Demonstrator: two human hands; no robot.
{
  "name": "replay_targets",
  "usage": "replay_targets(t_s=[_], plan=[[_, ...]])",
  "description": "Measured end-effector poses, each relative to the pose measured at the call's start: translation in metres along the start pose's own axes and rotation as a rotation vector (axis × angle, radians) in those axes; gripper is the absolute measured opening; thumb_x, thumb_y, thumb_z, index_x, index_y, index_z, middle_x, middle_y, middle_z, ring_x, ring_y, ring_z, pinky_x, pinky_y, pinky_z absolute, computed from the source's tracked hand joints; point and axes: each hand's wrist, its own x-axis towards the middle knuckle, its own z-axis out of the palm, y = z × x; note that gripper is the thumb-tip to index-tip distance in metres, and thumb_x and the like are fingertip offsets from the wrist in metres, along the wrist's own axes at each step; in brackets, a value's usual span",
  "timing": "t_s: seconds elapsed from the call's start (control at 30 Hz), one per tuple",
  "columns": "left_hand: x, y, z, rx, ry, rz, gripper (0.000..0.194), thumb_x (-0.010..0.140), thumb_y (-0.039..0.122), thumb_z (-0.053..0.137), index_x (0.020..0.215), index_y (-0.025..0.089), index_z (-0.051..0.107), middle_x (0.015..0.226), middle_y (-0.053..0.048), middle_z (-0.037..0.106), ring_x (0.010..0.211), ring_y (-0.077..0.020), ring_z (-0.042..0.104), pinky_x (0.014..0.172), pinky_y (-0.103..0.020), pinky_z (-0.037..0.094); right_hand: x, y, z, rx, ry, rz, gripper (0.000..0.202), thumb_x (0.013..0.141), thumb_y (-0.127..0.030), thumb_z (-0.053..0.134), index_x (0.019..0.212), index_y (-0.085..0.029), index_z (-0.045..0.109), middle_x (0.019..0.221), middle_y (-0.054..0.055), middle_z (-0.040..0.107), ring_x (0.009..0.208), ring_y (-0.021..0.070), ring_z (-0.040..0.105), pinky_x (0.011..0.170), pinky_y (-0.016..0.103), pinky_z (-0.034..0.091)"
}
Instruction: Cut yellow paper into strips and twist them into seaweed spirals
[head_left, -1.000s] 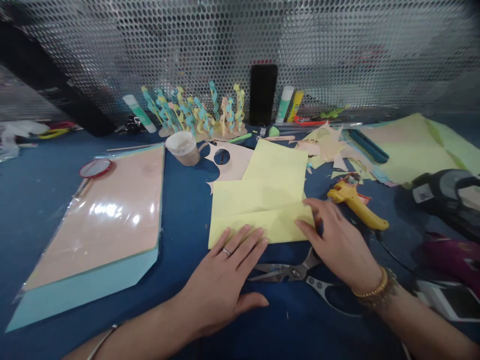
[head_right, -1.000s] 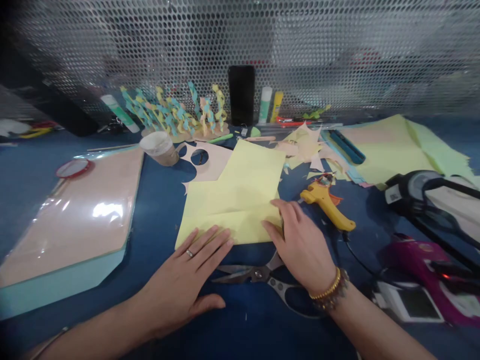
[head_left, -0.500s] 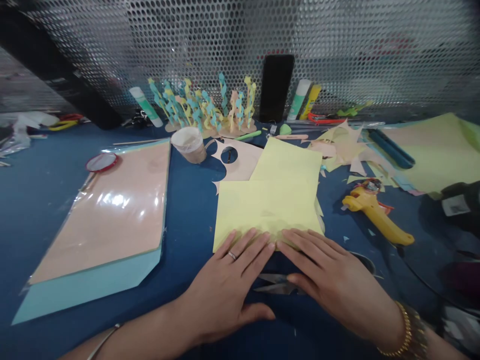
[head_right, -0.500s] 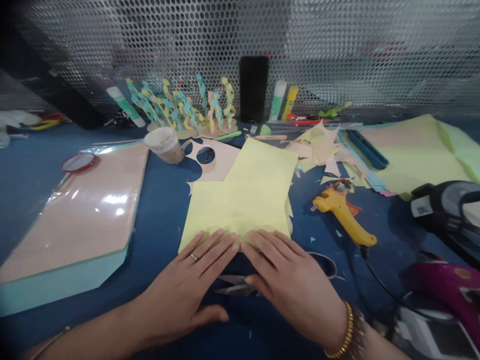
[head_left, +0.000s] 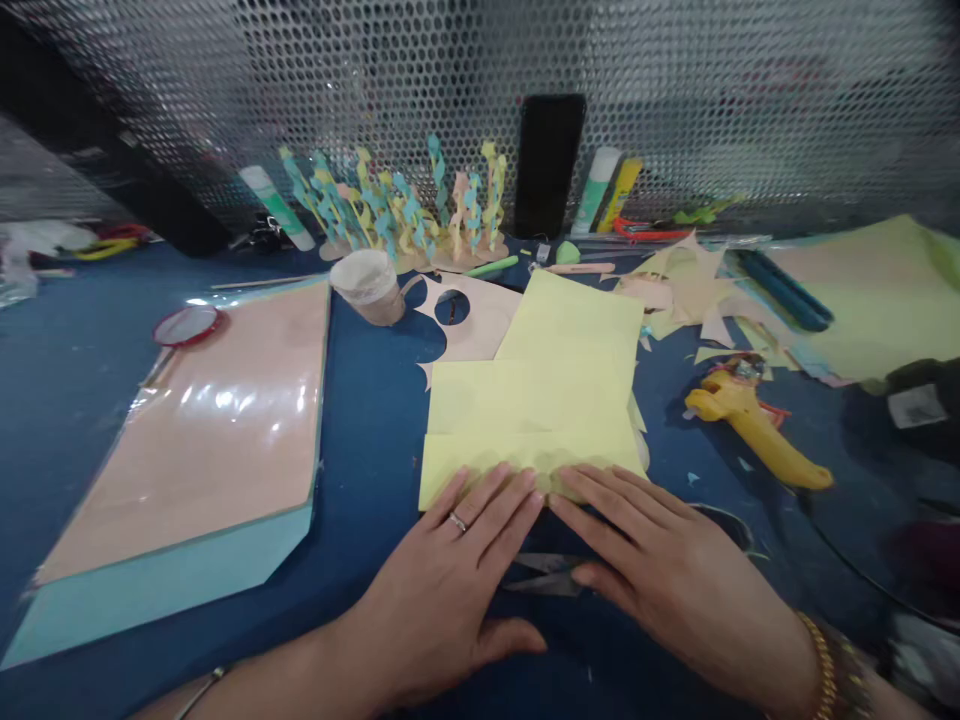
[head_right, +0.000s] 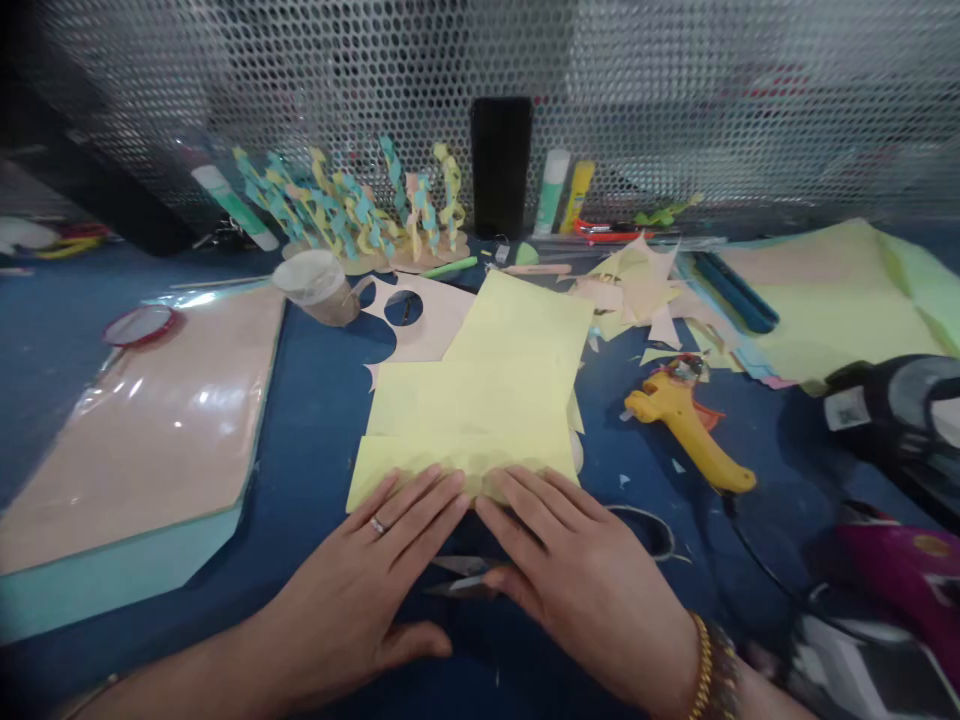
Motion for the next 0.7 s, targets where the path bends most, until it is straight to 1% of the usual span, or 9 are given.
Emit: replay_targets(t_s=[0.1,0.23,0.37,0.53,0.7], plan=[[-0.0023,0.0013,0.0005,0.018,-0.001,0.010,0.082,0.084,0.066,0.029,0.145,0.012,0.017,0.149,-0.008,0.030,0.138,-0.0233,0.021,0.114,-0.040,0.013,0.0007,-0.0002,-0.0003,-0.003,0.000,0.004,0.041,0.095,-0.039,0.034,0.126,-0.021,0.054,0.128,0.002,0.057,0.117,0.0207,0.052,0.096,0.040,0.048],[-0.0035,0.0013,0.0002,-0.008,-0.028,-0.002,0.081,0.085,0.066,0.029,0.145,0.014,0.015,0.149,-0.007,0.029,0.137,-0.0235,0.022,0.113,-0.040,0.018,0.0009,-0.0003,-0.0006,-0.001,-0.013,0.007,0.041,0.095,-0.040,0.034,0.125,-0.021,0.055,0.128,0.002,0.057,0.118,0.0213,0.051,0.097,0.041,0.048],[-0.0032,0.0002,-0.0003,-0.016,-0.054,-0.002,0.080,0.085,0.066,0.028,0.145,0.015,0.014,0.150,-0.007,0.026,0.138,-0.0234,0.019,0.113,-0.041,0.016,0.0003,0.0001,-0.0004,0.004,-0.016,0.010,0.042,0.095,-0.041,0.034,0.126,-0.021,0.054,0.128,0.003,0.056,0.118,0.0217,0.051,0.096,0.041,0.048],[-0.0033,0.0002,-0.0005,-0.039,-0.068,-0.009,0.079,0.085,0.065,0.029,0.145,0.016,0.015,0.150,-0.007,0.027,0.139,-0.0238,0.018,0.113,-0.042,0.015,0.0000,0.0006,-0.0002,0.007,-0.011,-0.001,0.041,0.094,-0.041,0.034,0.123,-0.022,0.056,0.128,0.004,0.057,0.118,0.0226,0.051,0.096,0.041,0.048],[-0.0037,0.0007,-0.0003,-0.042,-0.085,-0.018,0.079,0.085,0.065,0.028,0.146,0.016,0.013,0.151,-0.007,0.024,0.139,-0.0242,0.016,0.113,-0.044,0.014,0.0002,0.0005,-0.0006,0.008,-0.013,-0.003,0.040,0.094,-0.040,0.035,0.125,-0.024,0.054,0.128,0.005,0.056,0.119,0.0234,0.050,0.096,0.042,0.048]])
